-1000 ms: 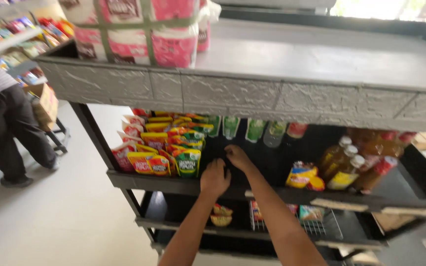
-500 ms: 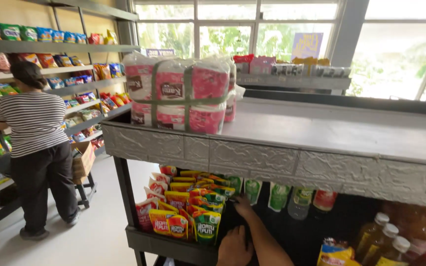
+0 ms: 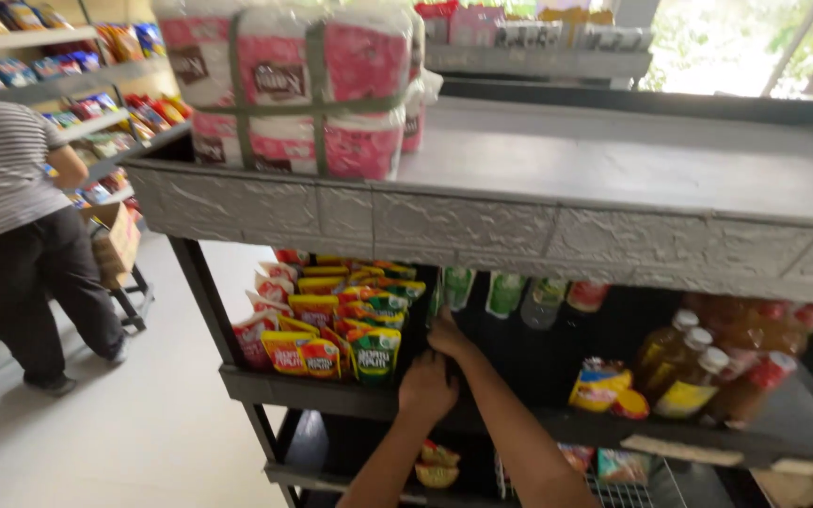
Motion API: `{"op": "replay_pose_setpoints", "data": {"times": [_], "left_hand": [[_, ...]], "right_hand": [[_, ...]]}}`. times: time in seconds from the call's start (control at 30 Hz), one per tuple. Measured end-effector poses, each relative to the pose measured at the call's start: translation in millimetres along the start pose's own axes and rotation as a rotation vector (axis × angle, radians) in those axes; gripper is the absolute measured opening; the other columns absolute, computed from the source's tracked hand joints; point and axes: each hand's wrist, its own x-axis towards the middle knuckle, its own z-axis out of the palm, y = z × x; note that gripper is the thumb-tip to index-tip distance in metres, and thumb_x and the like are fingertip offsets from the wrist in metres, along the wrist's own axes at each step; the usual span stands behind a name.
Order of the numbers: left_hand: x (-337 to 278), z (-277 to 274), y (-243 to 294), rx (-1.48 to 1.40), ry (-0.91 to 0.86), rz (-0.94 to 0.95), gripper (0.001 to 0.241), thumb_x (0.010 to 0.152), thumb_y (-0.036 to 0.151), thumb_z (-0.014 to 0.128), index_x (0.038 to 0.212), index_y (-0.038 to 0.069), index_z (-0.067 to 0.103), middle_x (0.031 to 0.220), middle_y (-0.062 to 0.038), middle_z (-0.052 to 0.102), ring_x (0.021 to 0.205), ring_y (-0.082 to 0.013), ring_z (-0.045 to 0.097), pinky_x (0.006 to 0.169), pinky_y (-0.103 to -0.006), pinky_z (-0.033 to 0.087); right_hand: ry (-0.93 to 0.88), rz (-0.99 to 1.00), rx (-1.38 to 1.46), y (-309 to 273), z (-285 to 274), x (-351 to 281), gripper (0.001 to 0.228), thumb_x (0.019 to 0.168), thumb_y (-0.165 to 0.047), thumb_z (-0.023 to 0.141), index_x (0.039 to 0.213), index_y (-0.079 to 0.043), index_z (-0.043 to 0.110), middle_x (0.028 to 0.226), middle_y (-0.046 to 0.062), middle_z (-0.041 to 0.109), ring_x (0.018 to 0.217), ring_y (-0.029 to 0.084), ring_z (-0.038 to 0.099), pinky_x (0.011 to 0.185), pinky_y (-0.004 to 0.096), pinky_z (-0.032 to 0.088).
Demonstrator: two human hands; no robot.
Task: Stocking grocery shelves with condiment pouches and bottled liquids from a box on the floor.
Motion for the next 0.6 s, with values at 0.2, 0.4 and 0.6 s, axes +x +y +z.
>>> {"op": "replay_pose_setpoints", "data": {"times": [0.2,0.4,0.6], "left_hand": [[34.9,47.8,-45.5,-0.327,0.165,-0.2,0.048,0.077,0.009,0.069,0.122,0.0,0.057,0.126,-0.027,0.056,0.116,-0.0456,0.055,0.1,-0.048,0.05],[66.2,14.9,-9.9,-0.949,0.408,-0.009,0.05,0.09,0.028,0.074,0.125,-0.001,0.054,0.116,-0.023,0.066,0.11,-0.0408,0.066,0.096,-0.0435,0.052],[103.5,82.3,-47.6,-0.584,0.251,-0.108,0.035,0.099,0.028,0.067,0.124,0.003,0.065,0.115,-0.021,0.071,0.109,-0.0404,0.068,0.092,-0.0481,0.053]], "right_hand": [[-0.122,0.18,-0.101,-52.9,-56.9,-90.1,0.054,0.086,-0.018,0.061,0.138,-0.005,0.057,0.124,0.03,0.054,0.117,0.047,0.048,0.1,0.055,0.042],[-0.023,0.214,0.065,-124.6,-102.8,-147.7,0.076,0.087,-0.024,0.067,0.154,-0.003,0.036,0.154,0.029,0.034,0.133,0.057,0.031,0.103,0.062,0.03],[-0.059,-0.236,0.031,-8.1,-42.6,-146.6,0.045,0.087,-0.013,0.063,0.131,-0.006,0.063,0.141,0.025,0.061,0.129,0.044,0.055,0.109,0.049,0.047]]}}
